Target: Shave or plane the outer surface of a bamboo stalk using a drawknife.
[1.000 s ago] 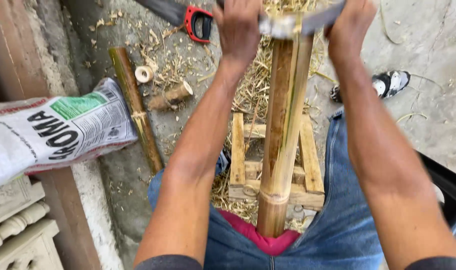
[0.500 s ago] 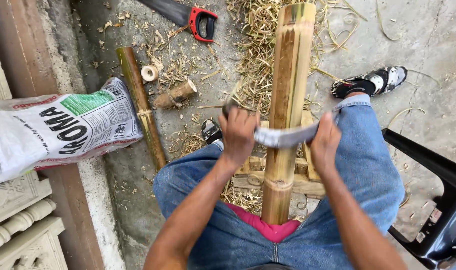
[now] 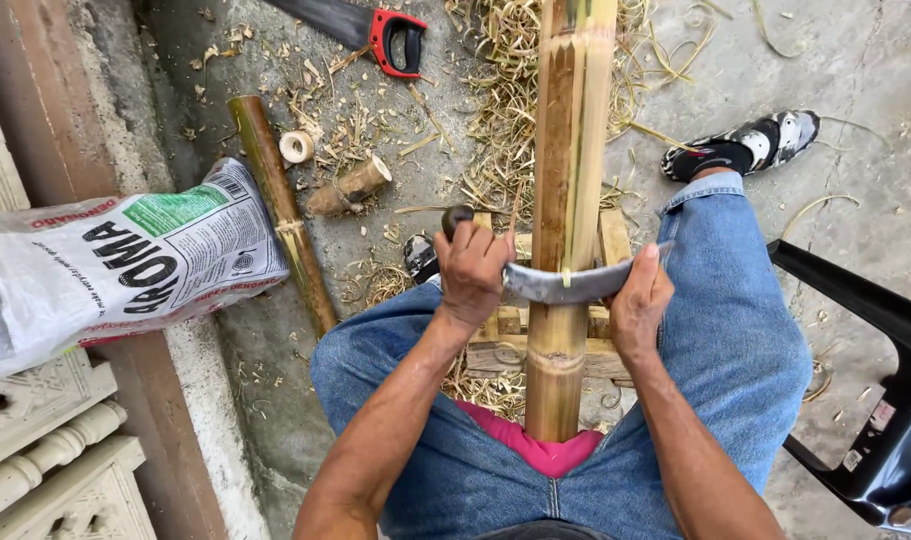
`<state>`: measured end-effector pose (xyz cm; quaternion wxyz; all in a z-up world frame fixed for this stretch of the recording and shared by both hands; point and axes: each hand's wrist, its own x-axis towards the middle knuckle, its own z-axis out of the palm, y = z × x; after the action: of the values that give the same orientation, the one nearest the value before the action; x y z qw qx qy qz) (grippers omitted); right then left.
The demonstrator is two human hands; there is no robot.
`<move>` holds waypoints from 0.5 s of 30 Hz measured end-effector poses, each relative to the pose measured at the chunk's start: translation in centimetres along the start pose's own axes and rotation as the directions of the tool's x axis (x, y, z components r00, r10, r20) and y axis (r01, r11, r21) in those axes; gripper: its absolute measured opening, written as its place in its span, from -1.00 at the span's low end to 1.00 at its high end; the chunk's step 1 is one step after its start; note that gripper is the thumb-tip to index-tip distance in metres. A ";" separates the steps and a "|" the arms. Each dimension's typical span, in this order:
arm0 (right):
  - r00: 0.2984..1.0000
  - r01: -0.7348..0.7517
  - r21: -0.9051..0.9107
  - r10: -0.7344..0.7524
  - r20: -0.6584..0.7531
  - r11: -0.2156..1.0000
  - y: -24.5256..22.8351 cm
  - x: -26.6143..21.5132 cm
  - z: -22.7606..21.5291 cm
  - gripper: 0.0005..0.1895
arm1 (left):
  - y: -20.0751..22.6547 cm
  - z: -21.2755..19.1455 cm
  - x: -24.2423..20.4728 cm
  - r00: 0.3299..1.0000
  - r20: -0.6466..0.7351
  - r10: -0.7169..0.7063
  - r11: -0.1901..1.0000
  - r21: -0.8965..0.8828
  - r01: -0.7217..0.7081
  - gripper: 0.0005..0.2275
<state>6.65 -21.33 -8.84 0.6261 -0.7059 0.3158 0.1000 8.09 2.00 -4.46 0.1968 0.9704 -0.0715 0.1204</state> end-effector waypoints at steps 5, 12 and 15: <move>0.990 0.119 0.154 -0.129 0.053 0.981 -2.2 6.1 2.6 -0.47 | -1.8 0.4 6.2 0.999 -0.047 0.006 1.000 -0.017 -0.007 -0.77; 0.971 0.173 0.249 -0.207 0.118 0.953 -10.9 18.0 8.5 -0.47 | -7.5 6.6 17.5 0.973 -0.224 0.059 0.996 0.074 -0.043 -0.80; 0.913 0.312 0.307 -0.374 0.166 0.899 -12.0 23.2 10.3 -0.45 | -9.0 7.1 22.8 0.954 -0.283 0.101 0.994 0.061 -0.087 -0.86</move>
<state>34.24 -18.84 -13.51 0.7565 -0.6416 0.1251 0.0205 33.17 5.30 -8.13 0.1761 0.9428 -0.0857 0.2699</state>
